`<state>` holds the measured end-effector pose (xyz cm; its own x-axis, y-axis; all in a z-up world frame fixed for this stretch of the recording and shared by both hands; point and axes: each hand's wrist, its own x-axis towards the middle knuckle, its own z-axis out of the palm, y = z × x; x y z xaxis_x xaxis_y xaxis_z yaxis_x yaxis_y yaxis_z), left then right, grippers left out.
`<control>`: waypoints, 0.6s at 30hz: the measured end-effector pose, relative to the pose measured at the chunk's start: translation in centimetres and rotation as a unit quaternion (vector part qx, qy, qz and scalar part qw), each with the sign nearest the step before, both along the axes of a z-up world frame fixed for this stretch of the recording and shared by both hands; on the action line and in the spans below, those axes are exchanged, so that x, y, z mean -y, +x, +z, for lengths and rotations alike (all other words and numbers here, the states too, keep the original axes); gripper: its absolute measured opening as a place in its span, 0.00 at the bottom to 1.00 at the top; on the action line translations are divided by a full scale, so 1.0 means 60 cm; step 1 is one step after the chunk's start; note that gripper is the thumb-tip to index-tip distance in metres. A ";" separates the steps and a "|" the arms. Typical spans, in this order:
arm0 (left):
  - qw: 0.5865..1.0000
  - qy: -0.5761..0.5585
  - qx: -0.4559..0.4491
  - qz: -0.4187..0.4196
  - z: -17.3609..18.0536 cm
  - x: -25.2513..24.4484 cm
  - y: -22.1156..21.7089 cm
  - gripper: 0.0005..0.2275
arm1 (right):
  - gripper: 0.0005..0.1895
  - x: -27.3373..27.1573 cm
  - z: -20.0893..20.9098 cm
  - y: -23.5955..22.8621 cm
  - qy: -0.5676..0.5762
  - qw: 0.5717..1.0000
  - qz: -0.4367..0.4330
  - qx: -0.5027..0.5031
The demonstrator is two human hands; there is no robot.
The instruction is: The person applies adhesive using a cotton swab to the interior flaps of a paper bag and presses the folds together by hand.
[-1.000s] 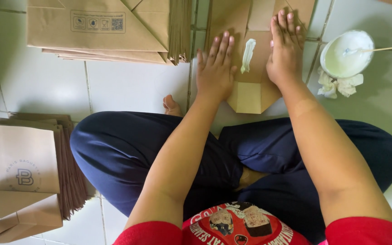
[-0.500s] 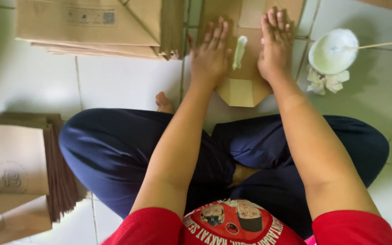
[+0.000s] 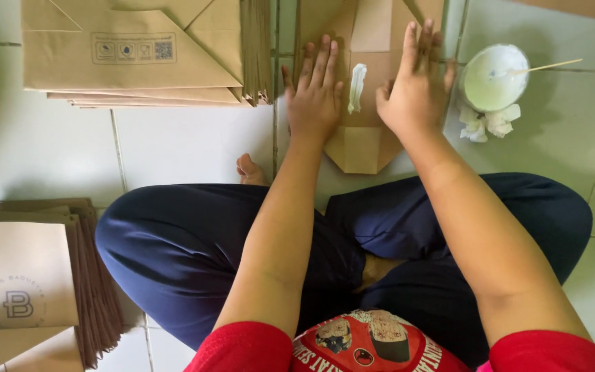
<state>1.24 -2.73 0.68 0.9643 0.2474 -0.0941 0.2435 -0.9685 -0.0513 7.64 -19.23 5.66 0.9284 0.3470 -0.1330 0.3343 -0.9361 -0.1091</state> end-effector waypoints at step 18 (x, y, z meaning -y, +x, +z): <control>0.961 -0.203 0.164 -0.089 0.022 0.125 0.022 0.24 | 0.30 0.072 0.090 0.050 0.232 0.889 -0.295 -0.263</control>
